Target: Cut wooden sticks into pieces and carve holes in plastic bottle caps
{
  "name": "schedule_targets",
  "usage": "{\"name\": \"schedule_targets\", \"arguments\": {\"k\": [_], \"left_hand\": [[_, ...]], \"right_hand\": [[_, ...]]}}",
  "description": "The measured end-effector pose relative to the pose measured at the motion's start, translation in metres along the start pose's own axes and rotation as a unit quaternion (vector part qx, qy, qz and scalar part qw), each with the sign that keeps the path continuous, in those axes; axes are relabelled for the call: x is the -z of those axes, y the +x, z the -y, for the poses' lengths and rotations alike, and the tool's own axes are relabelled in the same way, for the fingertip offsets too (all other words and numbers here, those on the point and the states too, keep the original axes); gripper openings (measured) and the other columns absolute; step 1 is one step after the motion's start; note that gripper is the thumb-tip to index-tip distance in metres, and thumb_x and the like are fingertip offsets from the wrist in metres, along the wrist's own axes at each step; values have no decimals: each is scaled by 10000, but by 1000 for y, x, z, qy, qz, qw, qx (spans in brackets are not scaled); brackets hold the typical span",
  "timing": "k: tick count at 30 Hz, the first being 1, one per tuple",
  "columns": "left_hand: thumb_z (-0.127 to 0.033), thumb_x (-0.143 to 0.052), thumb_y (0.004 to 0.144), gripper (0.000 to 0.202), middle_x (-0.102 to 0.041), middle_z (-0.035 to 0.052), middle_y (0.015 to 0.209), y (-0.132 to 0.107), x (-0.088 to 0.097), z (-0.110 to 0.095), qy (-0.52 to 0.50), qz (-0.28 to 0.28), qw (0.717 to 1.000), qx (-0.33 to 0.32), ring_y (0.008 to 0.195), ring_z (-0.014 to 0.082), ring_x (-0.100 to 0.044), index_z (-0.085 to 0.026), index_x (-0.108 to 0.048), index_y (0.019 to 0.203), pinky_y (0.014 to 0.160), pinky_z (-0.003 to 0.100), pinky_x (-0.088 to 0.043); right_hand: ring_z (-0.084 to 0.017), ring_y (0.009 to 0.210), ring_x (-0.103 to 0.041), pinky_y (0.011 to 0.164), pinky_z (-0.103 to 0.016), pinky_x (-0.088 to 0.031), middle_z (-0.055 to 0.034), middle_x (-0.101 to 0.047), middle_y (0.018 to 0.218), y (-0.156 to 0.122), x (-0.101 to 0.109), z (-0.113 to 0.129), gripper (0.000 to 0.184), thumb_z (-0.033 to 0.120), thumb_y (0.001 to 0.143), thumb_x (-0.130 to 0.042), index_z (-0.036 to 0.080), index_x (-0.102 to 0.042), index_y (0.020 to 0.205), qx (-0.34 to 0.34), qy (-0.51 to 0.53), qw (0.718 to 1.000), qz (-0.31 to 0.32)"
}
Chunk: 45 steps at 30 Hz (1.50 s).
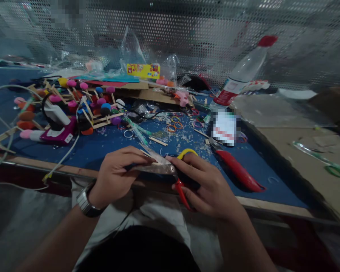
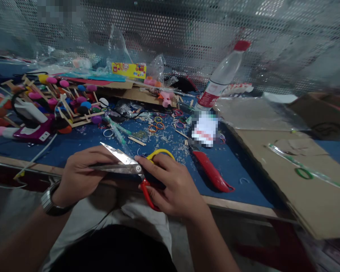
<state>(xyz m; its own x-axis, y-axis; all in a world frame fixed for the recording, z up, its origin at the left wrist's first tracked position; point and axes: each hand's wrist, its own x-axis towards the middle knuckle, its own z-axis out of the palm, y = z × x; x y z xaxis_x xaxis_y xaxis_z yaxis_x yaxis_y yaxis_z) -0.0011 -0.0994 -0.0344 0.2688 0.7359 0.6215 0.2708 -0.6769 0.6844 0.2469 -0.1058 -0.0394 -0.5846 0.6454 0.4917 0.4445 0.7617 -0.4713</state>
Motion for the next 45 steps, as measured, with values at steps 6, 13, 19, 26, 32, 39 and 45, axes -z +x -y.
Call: {"name": "schedule_targets", "arguments": {"k": [6, 13, 19, 26, 32, 39, 45], "left_hand": [[-42, -665, 817, 171, -774, 59, 852, 0, -1, 0, 9, -5, 1000, 5, 765, 150, -732, -183, -754, 854, 714, 244, -613], [-43, -673, 816, 174, -777, 62, 860, 0, -2, 1, 12, -10, 1000, 4, 773, 153, -735, -186, -759, 867, 717, 246, -614], [-10, -666, 802, 221, -776, 61, 875, 0, -1, 0, -8, 2, 1000, 3, 768, 152, -729, -194, -758, 881, 695, 241, -609], [-12, -654, 810, 220, -777, 73, 888, -1, -1, 0, -18, 11, 1000, -1, 783, 162, -725, -190, -755, 889, 707, 253, -606], [-31, -650, 832, 193, -775, 66, 870, 0, 0, 0, 14, 14, 1000, -2, 783, 157, -727, -184, -756, 884, 720, 258, -611], [-62, -682, 854, 171, -776, 38, 852, 0, -2, -2, 43, 8, 999, 16, 778, 141, -722, -200, -774, 895, 712, 226, -603], [-75, -685, 855, 145, -764, 29, 796, 1, -3, -3, 41, 0, 999, 29, 717, 128, -716, -191, -772, 850, 637, 196, -584]], "right_hand": [[-219, 853, -600, 696, -347, -521, -99, -595, 977, 0, -1, -2, 467, 281, 956, -528, 173, -540, 1410, 6, -5, 1000, -3], [-226, 855, -605, 694, -347, -519, -102, -602, 973, -2, -2, -2, 454, 276, 953, -536, 176, -549, 1396, 0, -16, 1000, -4], [-220, 813, -571, 666, -346, -503, -95, -571, 937, 0, -2, 1, 457, 240, 914, -563, 161, -566, 1364, 3, -32, 999, -20], [-219, 823, -553, 674, -354, -500, -88, -549, 942, 0, -2, 2, 478, 254, 921, -554, 181, -548, 1394, -5, -41, 999, -15], [-227, 834, -583, 681, -350, -508, -97, -582, 961, -3, -3, -2, 468, 272, 942, -544, 186, -528, 1401, 2, -34, 999, -8], [-211, 802, -601, 668, -318, -516, -103, -606, 934, -2, -5, -2, 386, 230, 944, -550, 145, -558, 1320, 6, -31, 999, -25], [-196, 784, -618, 658, -292, -524, -89, -626, 929, -1, -3, 2, 406, 177, 910, -569, 165, -567, 1316, -12, -19, 998, -52]]}}
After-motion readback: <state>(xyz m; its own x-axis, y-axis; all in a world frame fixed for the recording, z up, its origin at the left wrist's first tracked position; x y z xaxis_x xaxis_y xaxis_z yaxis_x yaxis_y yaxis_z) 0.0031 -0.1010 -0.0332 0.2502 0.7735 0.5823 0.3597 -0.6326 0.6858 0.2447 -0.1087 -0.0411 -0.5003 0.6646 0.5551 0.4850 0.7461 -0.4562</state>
